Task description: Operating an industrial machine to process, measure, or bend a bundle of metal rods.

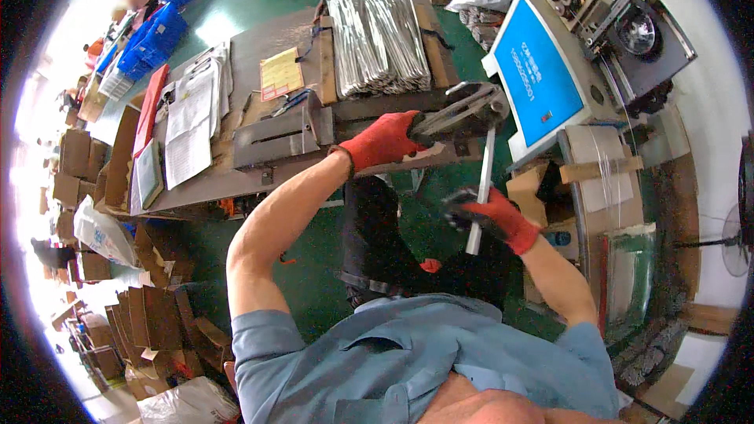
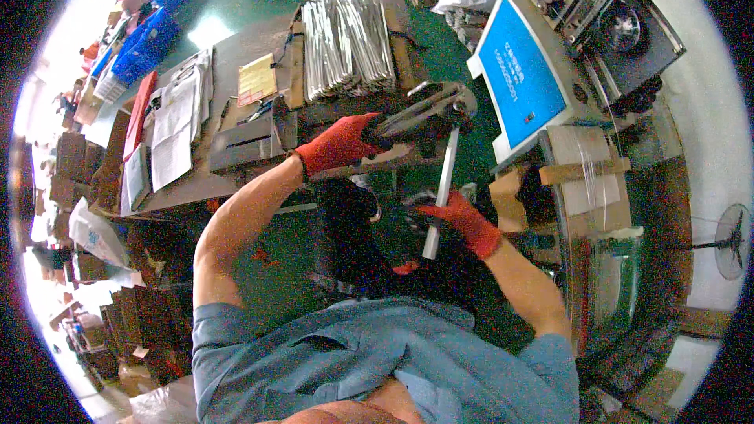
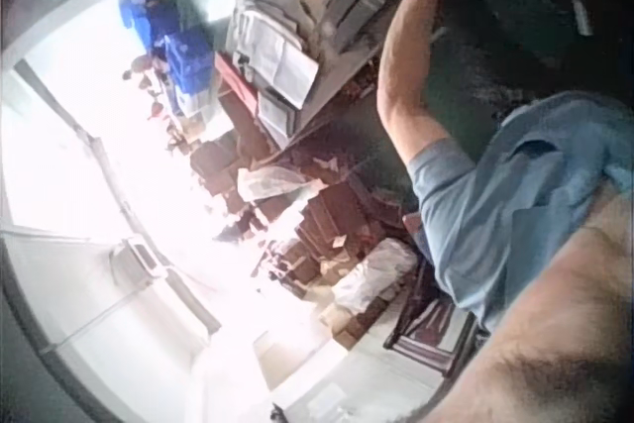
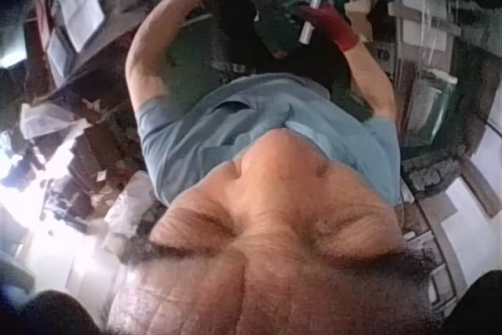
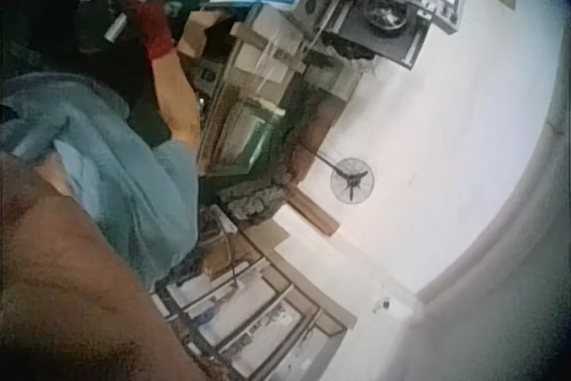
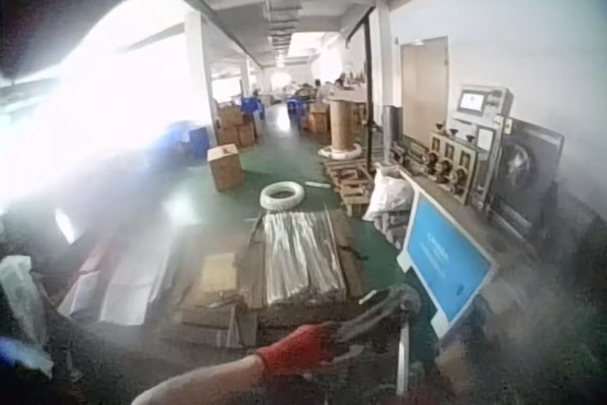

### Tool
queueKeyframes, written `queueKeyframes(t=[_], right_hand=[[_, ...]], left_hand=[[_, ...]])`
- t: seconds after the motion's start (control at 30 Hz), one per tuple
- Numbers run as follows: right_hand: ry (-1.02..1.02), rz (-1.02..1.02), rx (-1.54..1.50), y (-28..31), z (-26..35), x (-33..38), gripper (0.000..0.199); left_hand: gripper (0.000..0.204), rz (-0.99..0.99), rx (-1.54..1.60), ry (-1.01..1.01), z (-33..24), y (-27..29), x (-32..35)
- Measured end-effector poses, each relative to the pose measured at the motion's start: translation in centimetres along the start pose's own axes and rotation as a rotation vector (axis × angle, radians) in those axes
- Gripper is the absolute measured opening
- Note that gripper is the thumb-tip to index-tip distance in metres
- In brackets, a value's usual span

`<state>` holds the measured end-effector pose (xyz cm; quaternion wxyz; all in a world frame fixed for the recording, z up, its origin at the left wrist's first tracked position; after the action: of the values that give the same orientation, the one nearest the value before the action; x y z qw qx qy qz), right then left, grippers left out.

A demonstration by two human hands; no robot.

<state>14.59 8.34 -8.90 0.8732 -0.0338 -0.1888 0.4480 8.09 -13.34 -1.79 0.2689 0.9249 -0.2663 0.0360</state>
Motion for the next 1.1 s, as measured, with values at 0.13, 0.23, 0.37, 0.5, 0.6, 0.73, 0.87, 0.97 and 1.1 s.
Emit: queueKeyframes(t=[0.13,0.23,0.37,0.5,0.6,0.73,0.87,0.97,1.1], right_hand=[[-0.158,-0.008,0.513,3.9,4.2,4.7,0.047],[-0.271,-0.150,0.867,7.7,6.2,7.1,0.061],[-0.222,-0.546,1.243,14.6,7.3,10.6,0.070],[-0.270,-0.681,1.266,17.1,10.0,10.7,0.072],[-0.277,-0.615,1.293,18.5,9.7,10.5,0.072],[-0.249,-0.597,1.243,17.9,10.2,10.5,0.071],[-0.238,-0.577,1.220,18.9,8.7,11.0,0.066],[-0.125,-0.533,1.190,18.5,9.3,9.7,0.061],[-0.176,-0.553,1.168,19.0,8.5,10.7,0.058]], left_hand=[[0.047,0.065,0.042,-0.026,-2.7,2.5,0.7],[0.059,-0.158,-0.454,-0.438,-4.0,7.5,1.1],[0.049,-0.285,-1.180,-0.208,-3.9,15.3,-0.6],[0.040,-0.294,-1.465,-0.261,-2.1,20.7,-1.5],[0.037,-0.216,-1.565,-0.349,-1.2,22.9,-3.3],[0.035,-0.144,-1.626,-0.495,-0.7,23.9,-6.6],[0.040,-0.172,-1.704,-0.464,0.1,23.3,-11.1],[0.038,-0.281,-1.719,-0.319,8.7,22.1,-14.1],[0.043,-0.179,-1.652,-0.128,8.1,19.2,-15.6]])
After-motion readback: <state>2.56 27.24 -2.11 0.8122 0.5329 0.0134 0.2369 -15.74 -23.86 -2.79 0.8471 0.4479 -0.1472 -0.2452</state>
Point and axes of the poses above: each hand's wrist, its own x-axis away from the middle knuckle, its own y-axis out of the back of the hand, z = x × y, the point moved 6 cm from there along -x, towards the middle knuckle, and after that the axes turned 11 degrees about z, right-handed, at the moved point
